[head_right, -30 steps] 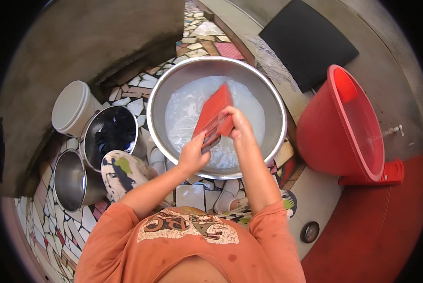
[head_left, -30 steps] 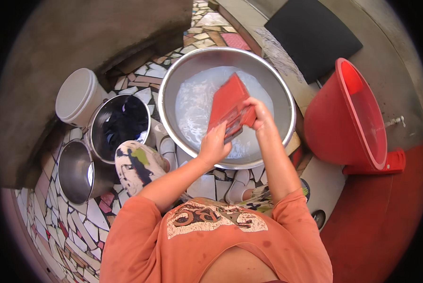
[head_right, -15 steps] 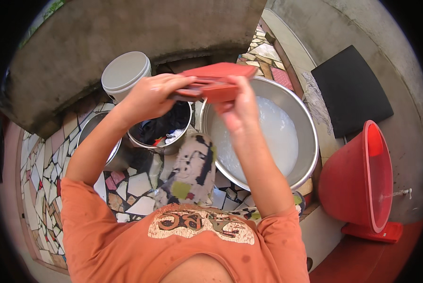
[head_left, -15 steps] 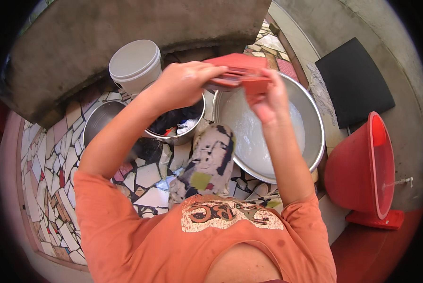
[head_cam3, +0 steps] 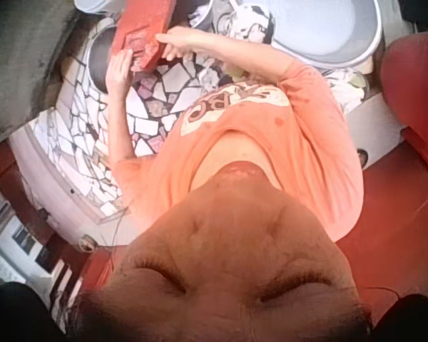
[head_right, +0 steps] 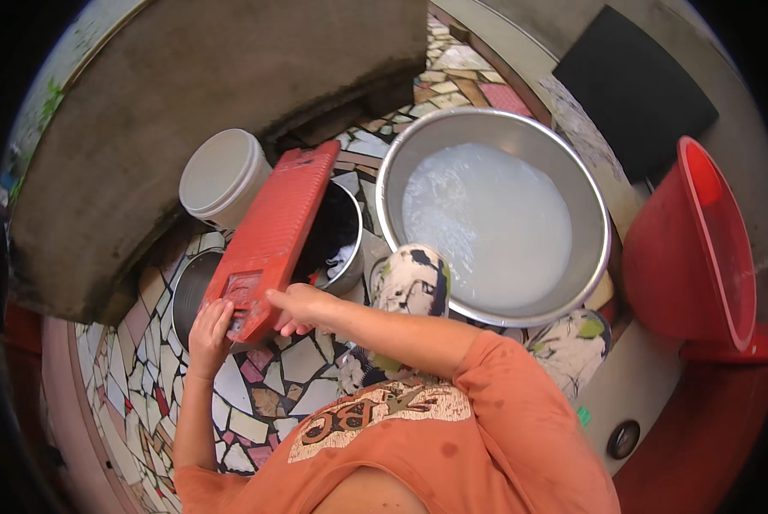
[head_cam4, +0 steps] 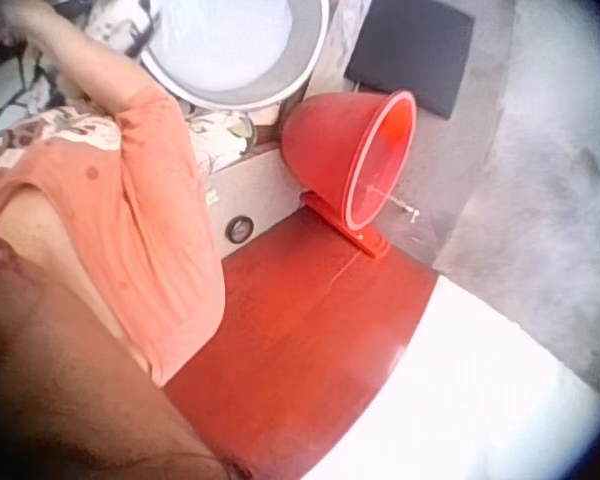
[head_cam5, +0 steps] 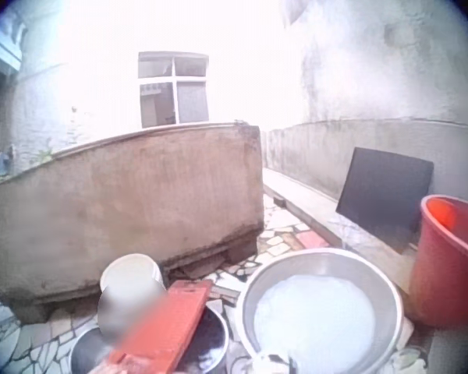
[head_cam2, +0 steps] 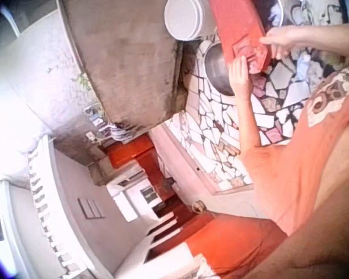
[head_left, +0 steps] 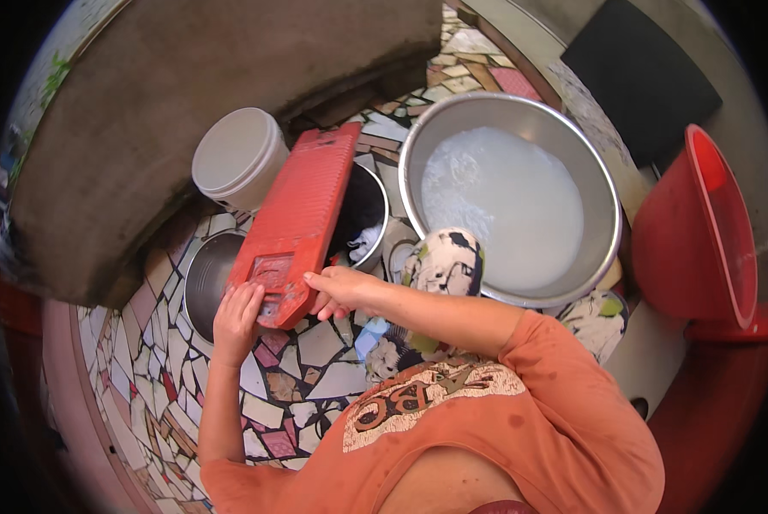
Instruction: The person scrubs clothes on a washboard in a basin, empties the water, places clothes into the basin, pours clean water over them using a bailer, and washes the clothes by hand.
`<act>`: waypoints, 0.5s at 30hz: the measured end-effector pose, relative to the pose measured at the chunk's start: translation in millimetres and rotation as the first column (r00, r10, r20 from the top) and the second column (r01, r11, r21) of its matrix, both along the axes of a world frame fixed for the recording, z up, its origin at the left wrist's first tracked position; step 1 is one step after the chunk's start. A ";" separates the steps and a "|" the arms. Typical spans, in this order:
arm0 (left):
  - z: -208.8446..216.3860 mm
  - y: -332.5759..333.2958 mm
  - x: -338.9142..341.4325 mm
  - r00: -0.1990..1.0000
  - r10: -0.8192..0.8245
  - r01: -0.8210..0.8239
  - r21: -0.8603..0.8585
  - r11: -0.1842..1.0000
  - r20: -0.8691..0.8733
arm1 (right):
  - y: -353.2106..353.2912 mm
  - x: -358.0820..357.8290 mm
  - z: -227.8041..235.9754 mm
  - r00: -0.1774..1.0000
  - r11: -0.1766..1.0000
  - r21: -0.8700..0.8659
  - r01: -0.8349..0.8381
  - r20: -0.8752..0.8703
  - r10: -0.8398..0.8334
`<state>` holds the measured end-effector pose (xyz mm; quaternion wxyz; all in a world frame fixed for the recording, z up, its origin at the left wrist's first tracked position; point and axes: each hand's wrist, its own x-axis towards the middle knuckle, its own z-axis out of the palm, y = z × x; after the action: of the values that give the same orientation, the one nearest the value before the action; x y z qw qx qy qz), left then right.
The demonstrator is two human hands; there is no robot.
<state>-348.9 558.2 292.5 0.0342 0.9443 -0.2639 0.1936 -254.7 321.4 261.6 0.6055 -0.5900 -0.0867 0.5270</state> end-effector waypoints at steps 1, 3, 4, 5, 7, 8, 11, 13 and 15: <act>-18.4 8.8 -11.0 0.997 0.079 -0.079 0.017 0.997 -0.008 | -7.9 0.0 20.9 0.991 0.994 -0.086 -0.072 0.110 0.081; -63.2 27.8 -28.2 0.996 0.083 -0.080 0.079 0.994 -0.042 | -32.3 11.0 40.6 0.891 0.992 0.027 -0.125 0.442 0.100; -84.7 31.2 -37.0 0.993 0.095 -0.088 0.104 0.991 -0.067 | -49.4 19.2 54.8 0.912 0.993 0.080 -0.086 0.409 0.046; -102.5 31.9 -44.1 0.990 0.107 -0.095 0.133 0.987 -0.091 | -70.8 31.8 61.3 0.918 0.987 0.156 -0.045 0.396 -0.021; -126.0 30.2 -43.8 0.981 0.138 -0.114 0.176 0.978 -0.133 | -122.8 60.4 53.7 0.901 0.953 0.225 0.203 0.339 -0.272; -126.1 25.9 -36.7 0.977 0.163 -0.133 0.201 0.970 -0.136 | -152.4 78.1 34.3 0.866 0.906 0.228 0.356 0.283 -0.412; -95.4 -7.5 -27.2 0.916 0.243 -0.194 0.177 0.965 -0.319 | -243.6 101.7 -60.1 0.578 0.597 0.036 0.802 0.205 -0.790; -64.3 -19.5 -23.6 0.891 0.232 -0.183 0.160 0.970 -0.390 | -290.4 95.7 -145.7 0.456 0.420 -0.205 0.884 0.184 -0.870; -37.5 -43.7 3.6 0.899 0.276 -0.221 0.193 0.956 -0.339 | -327.2 91.1 -236.7 0.543 0.433 -0.448 0.782 0.148 -0.827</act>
<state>-345.4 514.5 255.1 -0.0140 0.9895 -0.1439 -0.0016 -163.6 -5.9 24.9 0.6256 -0.6600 0.3616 0.2056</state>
